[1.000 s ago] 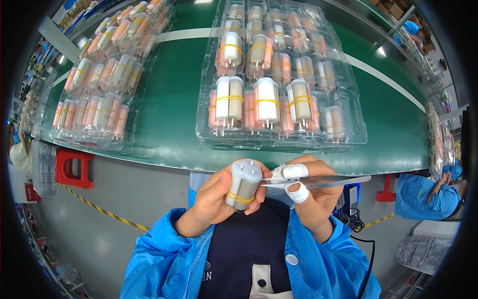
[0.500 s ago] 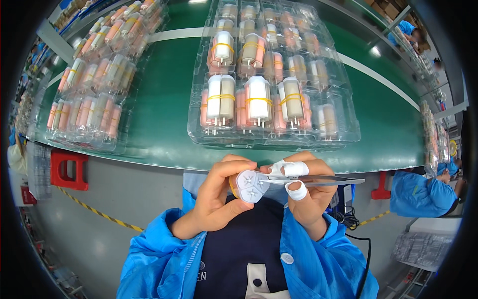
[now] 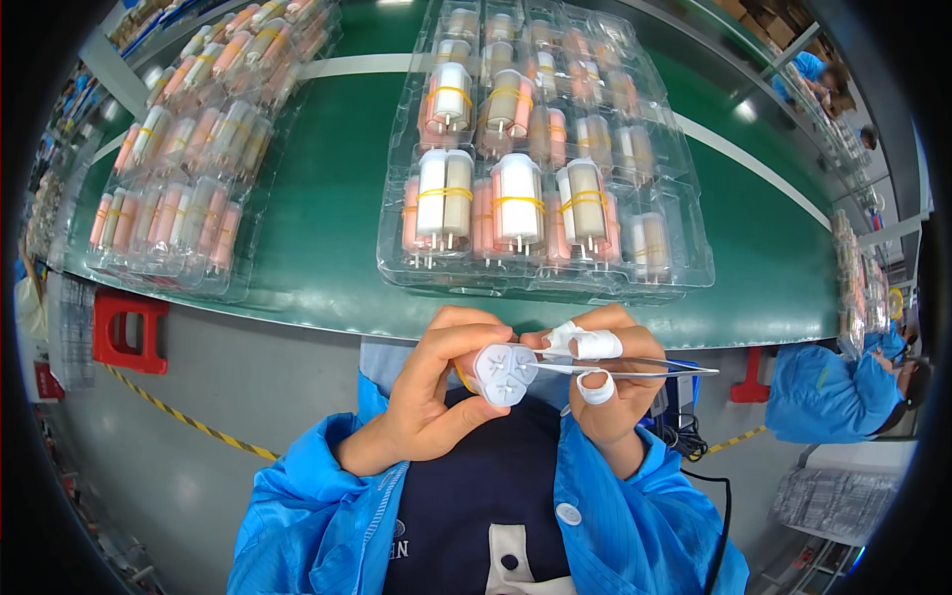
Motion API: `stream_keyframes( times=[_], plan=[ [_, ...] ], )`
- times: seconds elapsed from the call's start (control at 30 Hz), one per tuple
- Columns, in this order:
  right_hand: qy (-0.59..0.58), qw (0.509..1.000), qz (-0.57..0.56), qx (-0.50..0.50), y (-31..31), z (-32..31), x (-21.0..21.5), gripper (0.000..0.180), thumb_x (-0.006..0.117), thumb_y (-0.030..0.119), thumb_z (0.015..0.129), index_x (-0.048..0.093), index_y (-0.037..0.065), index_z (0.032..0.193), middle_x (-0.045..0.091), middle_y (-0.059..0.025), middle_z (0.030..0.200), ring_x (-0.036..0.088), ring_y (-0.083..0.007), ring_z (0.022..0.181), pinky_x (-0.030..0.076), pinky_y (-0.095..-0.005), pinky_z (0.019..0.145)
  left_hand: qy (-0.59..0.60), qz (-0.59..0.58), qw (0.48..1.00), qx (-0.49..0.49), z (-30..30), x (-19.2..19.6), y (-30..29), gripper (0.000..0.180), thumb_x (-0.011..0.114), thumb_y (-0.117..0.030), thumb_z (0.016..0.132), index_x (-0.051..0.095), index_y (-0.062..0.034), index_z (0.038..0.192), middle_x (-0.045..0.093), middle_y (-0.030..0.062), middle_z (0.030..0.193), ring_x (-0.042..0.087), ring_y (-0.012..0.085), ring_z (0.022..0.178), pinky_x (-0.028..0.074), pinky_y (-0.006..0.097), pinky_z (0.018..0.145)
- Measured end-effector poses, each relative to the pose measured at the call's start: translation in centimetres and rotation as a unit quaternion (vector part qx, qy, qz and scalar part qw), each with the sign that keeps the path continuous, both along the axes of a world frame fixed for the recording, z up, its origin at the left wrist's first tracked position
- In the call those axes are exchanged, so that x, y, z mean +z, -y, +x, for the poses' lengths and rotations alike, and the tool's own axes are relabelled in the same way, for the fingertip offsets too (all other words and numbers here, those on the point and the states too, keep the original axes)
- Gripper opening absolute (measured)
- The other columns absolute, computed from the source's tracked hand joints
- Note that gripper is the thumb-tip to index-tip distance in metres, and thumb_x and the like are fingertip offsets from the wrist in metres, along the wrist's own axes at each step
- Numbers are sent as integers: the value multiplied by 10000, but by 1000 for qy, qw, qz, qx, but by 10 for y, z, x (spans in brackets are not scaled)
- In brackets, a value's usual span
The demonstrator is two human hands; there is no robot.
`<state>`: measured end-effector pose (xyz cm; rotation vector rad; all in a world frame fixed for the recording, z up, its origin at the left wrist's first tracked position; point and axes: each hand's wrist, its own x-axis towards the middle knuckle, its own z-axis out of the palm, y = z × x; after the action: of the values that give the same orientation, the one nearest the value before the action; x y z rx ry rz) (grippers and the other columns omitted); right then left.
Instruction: The person uses tweezers to insert small white components into the top of cylindrical objects wrapped in rubber bands. The person handles the items one at a time, picking them from a clear plastic tray, performing the insertion, and placing them back into the tray.
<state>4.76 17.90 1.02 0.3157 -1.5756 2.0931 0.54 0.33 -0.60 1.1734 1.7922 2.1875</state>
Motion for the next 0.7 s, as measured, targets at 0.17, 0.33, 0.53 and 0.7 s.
stream_keyframes(
  times=[0.17,0.33,0.53,0.7],
  plan=[
    [-13,1000,1,-10,2,0,0,221,726,102,761,658,-24,930,647,-194,914,638,-235,820,517,-321,690,-7,-5,1000,2,0,0,0,494,658,-132,833,399,17,1227,477,211,1098,542,244,977,452,354,855],
    [6,1000,2,-29,4,2,2,224,734,112,760,662,-24,923,652,-188,904,643,-229,804,518,-312,673,41,23,999,-4,3,2,-2,492,623,-184,868,380,19,1245,487,219,1115,541,252,1008,441,370,891],
    [-10,997,63,-46,2,2,11,207,727,88,766,664,-32,921,668,-184,891,652,-220,781,524,-301,660,99,100,987,-77,3,5,-8,499,576,-133,903,326,5,1312,482,202,1200,510,286,1149,407,393,979],
    [0,990,130,-58,2,3,23,189,723,48,764,662,-35,922,676,-179,878,664,-215,780,531,-287,643,80,84,991,-68,2,4,-8,494,571,-130,904,326,7,1310,475,211,1210,510,281,1143,401,398,978]
  ],
)
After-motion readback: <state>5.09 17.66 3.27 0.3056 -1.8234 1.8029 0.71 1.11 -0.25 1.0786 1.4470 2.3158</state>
